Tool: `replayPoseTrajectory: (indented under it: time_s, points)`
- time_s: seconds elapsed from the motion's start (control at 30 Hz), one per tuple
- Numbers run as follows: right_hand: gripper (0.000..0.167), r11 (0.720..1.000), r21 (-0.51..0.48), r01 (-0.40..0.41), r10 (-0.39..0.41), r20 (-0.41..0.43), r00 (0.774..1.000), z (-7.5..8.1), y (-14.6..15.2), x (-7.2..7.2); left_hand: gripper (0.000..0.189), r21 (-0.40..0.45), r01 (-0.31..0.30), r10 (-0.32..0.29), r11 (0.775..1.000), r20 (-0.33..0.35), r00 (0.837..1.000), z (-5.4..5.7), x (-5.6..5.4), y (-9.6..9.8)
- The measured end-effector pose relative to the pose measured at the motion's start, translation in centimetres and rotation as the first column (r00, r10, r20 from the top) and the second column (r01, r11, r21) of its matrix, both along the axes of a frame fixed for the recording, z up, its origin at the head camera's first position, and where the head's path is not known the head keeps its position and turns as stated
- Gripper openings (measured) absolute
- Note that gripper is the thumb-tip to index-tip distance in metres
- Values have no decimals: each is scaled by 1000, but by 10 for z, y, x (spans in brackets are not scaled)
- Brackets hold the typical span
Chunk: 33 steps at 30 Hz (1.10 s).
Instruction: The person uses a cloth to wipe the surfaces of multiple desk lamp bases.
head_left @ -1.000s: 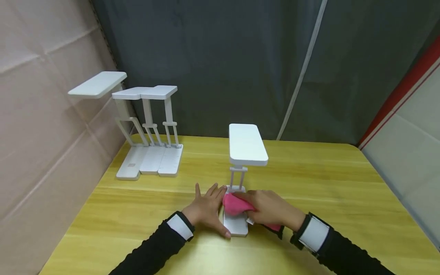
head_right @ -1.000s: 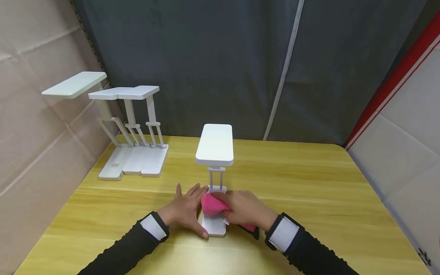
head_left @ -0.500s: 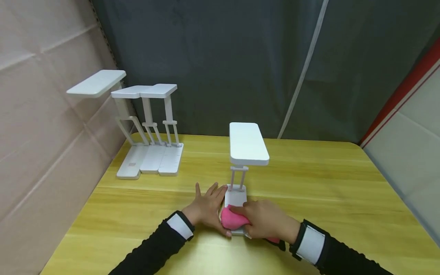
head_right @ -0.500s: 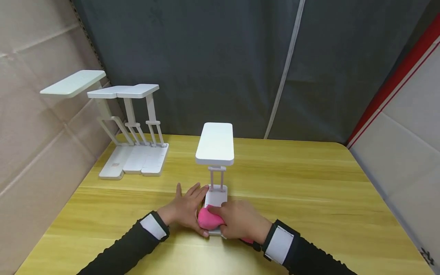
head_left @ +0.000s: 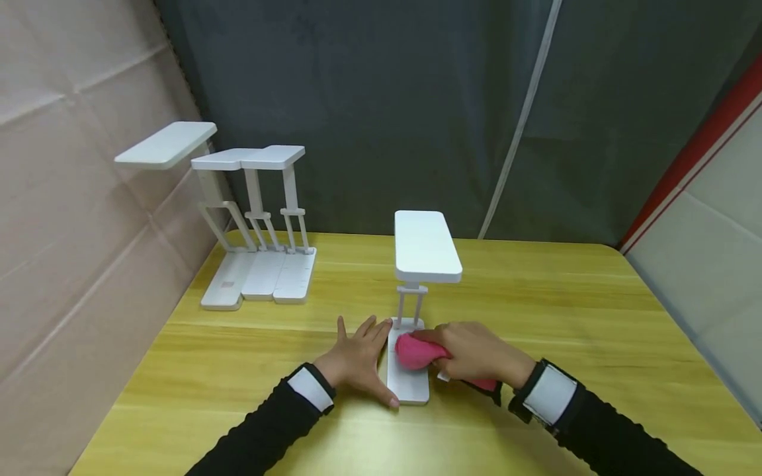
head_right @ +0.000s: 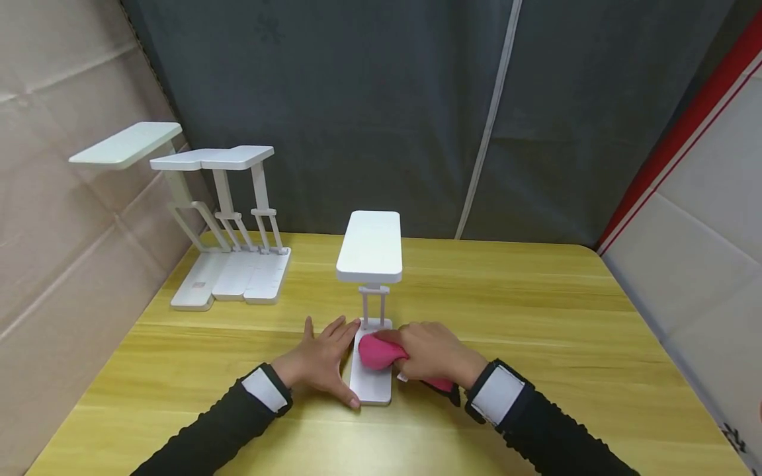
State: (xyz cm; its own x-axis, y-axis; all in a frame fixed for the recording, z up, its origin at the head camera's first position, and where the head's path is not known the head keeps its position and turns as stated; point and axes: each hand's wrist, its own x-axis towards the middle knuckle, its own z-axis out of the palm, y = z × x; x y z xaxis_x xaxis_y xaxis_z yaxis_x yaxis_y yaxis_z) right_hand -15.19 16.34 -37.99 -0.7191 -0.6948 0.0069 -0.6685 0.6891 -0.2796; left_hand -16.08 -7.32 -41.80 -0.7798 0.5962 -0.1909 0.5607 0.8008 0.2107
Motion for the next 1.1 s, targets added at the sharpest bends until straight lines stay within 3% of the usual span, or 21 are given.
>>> replayPoseTrajectory:
  time_s: [0.1,0.17,0.23,0.37,0.57,0.7,0.8,0.93,1.0,1.1]
  points:
    - [52,995,61,79,-62,-236,970,-12,-2,-4,133,0,3,-3,1000,3,1000,1,-2,-1]
    - [52,992,64,107,-85,-279,956,-20,-3,-1,133,3,5,-5,1000,5,1000,1,-1,-1]
    - [52,992,40,121,-107,-245,964,-23,-3,3,133,10,5,-5,1000,3,1000,1,-1,-1]
    - [54,992,-16,128,-129,-86,988,-20,-2,12,134,14,7,-7,1000,-5,1000,4,0,-1]
    - [58,997,-57,43,-35,123,992,-12,7,28,134,3,18,-18,1000,-6,1000,3,1,0]
    - [55,996,-89,-25,46,238,970,-9,11,41,135,-9,12,-12,1000,-9,1000,3,0,1]
    - [54,991,-103,-90,120,330,936,-7,14,47,135,-14,5,-5,1000,-4,1000,2,0,2]
    - [53,976,-128,-174,212,404,890,-7,15,39,135,-19,2,-2,1000,-3,1000,2,0,1]
    - [53,977,-141,-160,203,388,899,-7,14,31,134,-13,5,-5,1000,-1,1000,2,1,1]
    - [50,987,-149,-65,101,249,963,-9,7,15,133,3,13,-13,1000,-4,1000,2,2,1]
